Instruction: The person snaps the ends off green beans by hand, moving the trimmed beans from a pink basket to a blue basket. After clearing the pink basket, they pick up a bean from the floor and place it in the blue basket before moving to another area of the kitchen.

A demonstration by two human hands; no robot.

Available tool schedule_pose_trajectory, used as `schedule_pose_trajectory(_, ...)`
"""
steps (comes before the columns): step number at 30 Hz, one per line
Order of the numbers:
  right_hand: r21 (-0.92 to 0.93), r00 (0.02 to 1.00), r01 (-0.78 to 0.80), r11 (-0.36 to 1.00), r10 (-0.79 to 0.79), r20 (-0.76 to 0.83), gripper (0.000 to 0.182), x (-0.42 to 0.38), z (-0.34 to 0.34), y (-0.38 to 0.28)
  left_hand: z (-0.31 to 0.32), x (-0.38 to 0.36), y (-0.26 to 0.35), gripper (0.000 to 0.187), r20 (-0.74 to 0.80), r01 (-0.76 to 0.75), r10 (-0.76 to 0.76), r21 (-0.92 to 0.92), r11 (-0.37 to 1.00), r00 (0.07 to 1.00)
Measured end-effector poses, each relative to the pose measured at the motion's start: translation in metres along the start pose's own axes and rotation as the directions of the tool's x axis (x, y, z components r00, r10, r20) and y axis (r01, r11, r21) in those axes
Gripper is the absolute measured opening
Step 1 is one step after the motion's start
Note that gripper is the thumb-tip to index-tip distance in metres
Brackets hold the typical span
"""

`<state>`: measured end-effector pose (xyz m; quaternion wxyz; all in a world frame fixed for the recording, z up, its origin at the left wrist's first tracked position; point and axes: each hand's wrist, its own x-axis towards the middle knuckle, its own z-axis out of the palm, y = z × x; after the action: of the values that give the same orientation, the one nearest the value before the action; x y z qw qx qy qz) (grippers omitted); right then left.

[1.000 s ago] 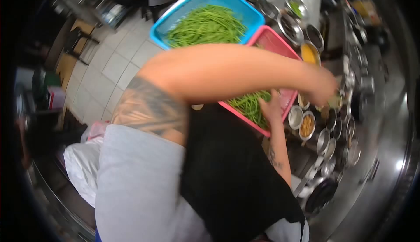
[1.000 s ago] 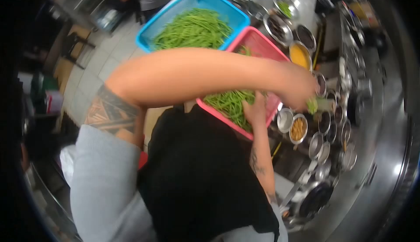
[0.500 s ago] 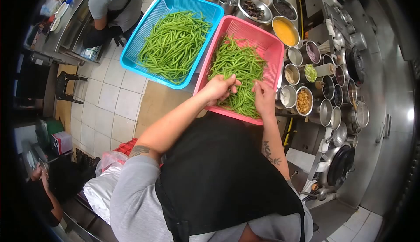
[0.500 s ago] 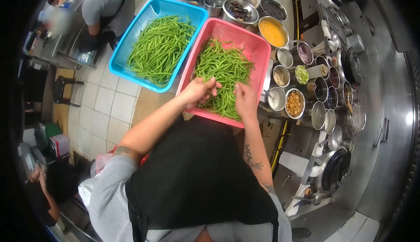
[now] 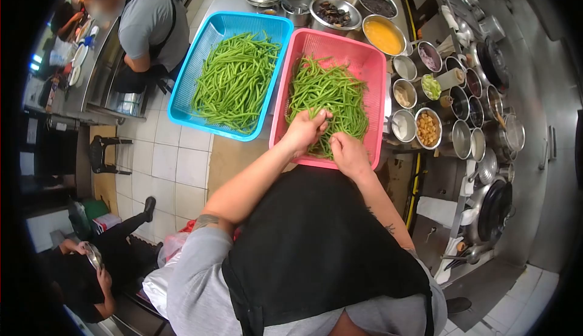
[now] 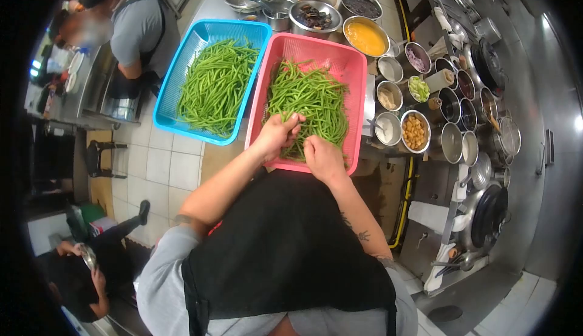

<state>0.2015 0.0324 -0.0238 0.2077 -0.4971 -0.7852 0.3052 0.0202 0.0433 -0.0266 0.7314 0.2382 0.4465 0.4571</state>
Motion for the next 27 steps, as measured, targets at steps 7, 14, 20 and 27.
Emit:
schedule_pose_trajectory(7,-0.036,0.959,-0.125,0.992,0.111,-0.262,0.018,0.015,-0.003,0.025,0.021,-0.022,0.002,0.025,0.057,-0.117,0.103,0.376,0.919,0.993)
schedule_pose_trajectory(14,0.506,0.996,0.061,0.86,-0.019,-0.087,0.028,0.013,-0.021,0.002,0.005,-0.021,-0.007,0.026,0.18,-0.142,0.059,0.493,0.859,0.982)
schedule_pose_trajectory(20,0.474,0.991,0.133,0.87,-0.123,-0.053,0.027,0.004,-0.019,0.002,0.005,-0.033,0.0,0.031,0.217,-0.122,0.025,0.447,0.886,0.976)
schedule_pose_trajectory(27,0.81,0.989,0.123,0.573,0.001,-0.151,0.024,0.002,-0.021,-0.009,0.011,-0.03,0.0,0.039,0.113,0.142,-0.132,-0.085,0.986,0.985)
